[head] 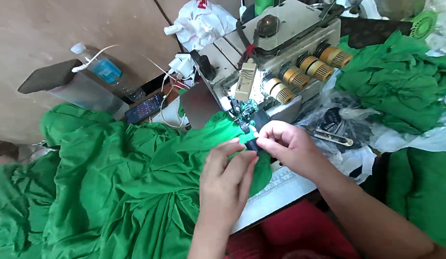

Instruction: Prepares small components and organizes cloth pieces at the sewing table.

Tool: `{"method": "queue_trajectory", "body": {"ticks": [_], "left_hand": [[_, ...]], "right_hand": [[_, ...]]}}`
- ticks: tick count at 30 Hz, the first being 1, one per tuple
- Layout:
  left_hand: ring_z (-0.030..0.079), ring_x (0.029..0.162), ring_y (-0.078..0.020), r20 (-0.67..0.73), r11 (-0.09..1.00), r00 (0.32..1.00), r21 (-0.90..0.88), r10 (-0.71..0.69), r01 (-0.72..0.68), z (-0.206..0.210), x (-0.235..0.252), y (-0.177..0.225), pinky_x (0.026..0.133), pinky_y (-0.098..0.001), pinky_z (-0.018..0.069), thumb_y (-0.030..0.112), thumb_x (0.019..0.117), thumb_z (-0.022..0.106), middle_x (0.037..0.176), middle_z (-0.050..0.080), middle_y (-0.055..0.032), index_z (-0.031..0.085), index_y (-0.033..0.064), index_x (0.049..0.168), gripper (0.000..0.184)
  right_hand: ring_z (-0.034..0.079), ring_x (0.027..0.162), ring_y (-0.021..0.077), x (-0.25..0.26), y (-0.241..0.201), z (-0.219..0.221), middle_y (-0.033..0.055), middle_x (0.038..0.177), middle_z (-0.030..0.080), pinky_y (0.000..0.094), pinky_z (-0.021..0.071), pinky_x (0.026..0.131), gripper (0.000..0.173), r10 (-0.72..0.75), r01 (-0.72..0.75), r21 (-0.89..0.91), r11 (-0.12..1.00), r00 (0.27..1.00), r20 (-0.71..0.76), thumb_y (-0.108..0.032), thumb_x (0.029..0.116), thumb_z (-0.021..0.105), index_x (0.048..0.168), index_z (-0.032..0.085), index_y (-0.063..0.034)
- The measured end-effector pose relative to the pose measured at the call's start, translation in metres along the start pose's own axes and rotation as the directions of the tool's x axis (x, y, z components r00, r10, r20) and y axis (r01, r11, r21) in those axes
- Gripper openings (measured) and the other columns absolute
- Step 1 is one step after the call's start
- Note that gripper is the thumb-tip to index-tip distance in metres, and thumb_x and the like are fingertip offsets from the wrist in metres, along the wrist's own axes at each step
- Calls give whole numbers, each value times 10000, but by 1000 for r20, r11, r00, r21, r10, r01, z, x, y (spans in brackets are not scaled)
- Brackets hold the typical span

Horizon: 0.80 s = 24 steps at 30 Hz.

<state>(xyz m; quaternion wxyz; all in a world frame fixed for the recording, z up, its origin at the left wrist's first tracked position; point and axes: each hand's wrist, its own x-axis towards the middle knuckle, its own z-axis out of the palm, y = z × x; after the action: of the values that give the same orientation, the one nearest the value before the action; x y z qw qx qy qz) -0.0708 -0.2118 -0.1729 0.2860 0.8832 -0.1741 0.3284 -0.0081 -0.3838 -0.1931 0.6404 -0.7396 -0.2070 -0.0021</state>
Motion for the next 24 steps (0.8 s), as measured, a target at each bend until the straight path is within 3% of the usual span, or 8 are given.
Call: {"method": "queue_trajectory", "body": {"ticks": [4, 7, 11, 15, 24], "left_hand": [[683, 1034, -141, 199, 996, 979, 63, 52, -66, 8, 14, -17, 894, -262, 537, 199, 999, 627, 1018, 744, -31, 779, 111, 969, 178], [688, 1009, -131, 253, 995, 966, 72, 54, -74, 5, 18, -19, 873, -256, 540, 204, 1006, 612, 1016, 752, -18, 782, 118, 965, 195], [701, 1015, -135, 291, 988, 954, 110, 74, -110, 2, 20, -19, 852, -276, 546, 233, 1020, 593, 1029, 764, -8, 779, 135, 969, 217], [704, 1031, -137, 292, 987, 953, 114, 74, -112, 1, 20, -19, 872, -275, 548, 225, 1025, 594, 1041, 768, -15, 779, 128, 986, 213], [688, 984, -125, 280, 990, 959, 124, 32, -69, 0, 22, -20, 841, -252, 552, 229, 1020, 600, 1007, 739, -8, 779, 138, 981, 205]], "right_hand": [[441, 519, -53, 8, 8, 5, -127, 593, 486, 145, 369, 492, 90, 8, -21, -205, 978, 998, -66, -214, 919, 615, 855, 661, -169], [481, 603, -40, -3, 16, 5, -104, 697, 528, 152, 409, 563, 191, -33, 16, -244, 970, 997, -69, -328, 1008, 557, 972, 625, -153], [515, 612, -52, -26, 28, -1, -70, 776, 592, 129, 437, 548, 316, 59, -57, -35, 998, 996, 60, -405, 1009, 578, 1015, 593, -89], [494, 583, -80, -44, 30, -9, -119, 736, 552, 94, 414, 527, 87, 119, -225, 285, 932, 931, 345, -192, 1016, 582, 1028, 548, -113], [487, 606, -84, -46, 31, -17, -113, 751, 559, 81, 398, 545, 81, 53, -191, 350, 917, 928, 369, -191, 1028, 573, 1036, 553, -113]]}}
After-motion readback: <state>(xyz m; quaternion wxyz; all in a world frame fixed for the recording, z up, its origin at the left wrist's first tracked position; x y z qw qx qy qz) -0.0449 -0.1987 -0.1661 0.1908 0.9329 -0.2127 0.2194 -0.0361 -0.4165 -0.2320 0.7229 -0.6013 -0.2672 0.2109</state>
